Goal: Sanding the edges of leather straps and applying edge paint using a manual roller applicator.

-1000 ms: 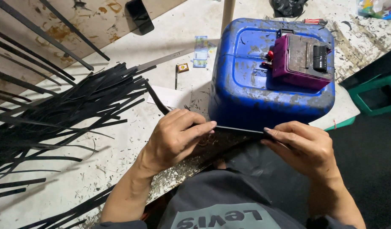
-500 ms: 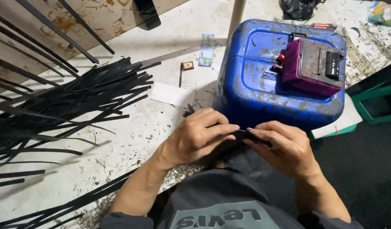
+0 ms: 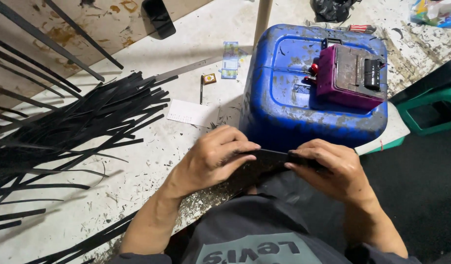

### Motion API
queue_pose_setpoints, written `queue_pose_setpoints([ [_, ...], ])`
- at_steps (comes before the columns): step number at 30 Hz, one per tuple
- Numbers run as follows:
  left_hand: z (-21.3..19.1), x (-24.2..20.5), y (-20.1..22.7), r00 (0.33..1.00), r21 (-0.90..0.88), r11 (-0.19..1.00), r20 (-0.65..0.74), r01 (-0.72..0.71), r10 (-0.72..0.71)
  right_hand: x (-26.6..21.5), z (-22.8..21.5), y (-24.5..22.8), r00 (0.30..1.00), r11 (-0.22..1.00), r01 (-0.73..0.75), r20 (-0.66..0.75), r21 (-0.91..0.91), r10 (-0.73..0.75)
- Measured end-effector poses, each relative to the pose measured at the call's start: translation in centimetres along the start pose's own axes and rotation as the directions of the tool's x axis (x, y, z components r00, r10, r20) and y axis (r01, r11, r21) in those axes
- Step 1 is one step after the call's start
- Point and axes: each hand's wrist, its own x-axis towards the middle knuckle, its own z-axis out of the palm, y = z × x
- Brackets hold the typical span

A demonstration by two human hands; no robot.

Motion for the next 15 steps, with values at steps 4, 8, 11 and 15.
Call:
queue_pose_setpoints([
  [4, -1.8, -1.0, -0.2, 0.998, 0.016, 0.998, 0.008, 0.062, -0.062, -0.9, -0.8, 0.4, 0.998, 0.998, -0.058, -0.014, -0.002, 0.058],
  [8, 0.0, 0.4, 0.7, 1.0, 0.011, 1.0, 0.014, 0.023, -0.023, -0.5, 0.6, 0.1, 0.999, 1.0, -0.015, -0.032, 0.005, 0.015],
  [11, 0.4, 0.6, 0.5, 1.0, 0.021, 1.0, 0.006, -0.006, 0.006, -0.1, 0.6, -0.2, 1.0, 1.0, -0.004, -0.025, -0.013, 0.004],
  [15, -2.0, -2.4, -2.0, 0.994, -0.004, 0.994, -0.001, 0.112, -0.112, -1.0, -1.4, 0.1, 0.998, 0.997, -0.062, -0.013, -0.044, 0.062],
])
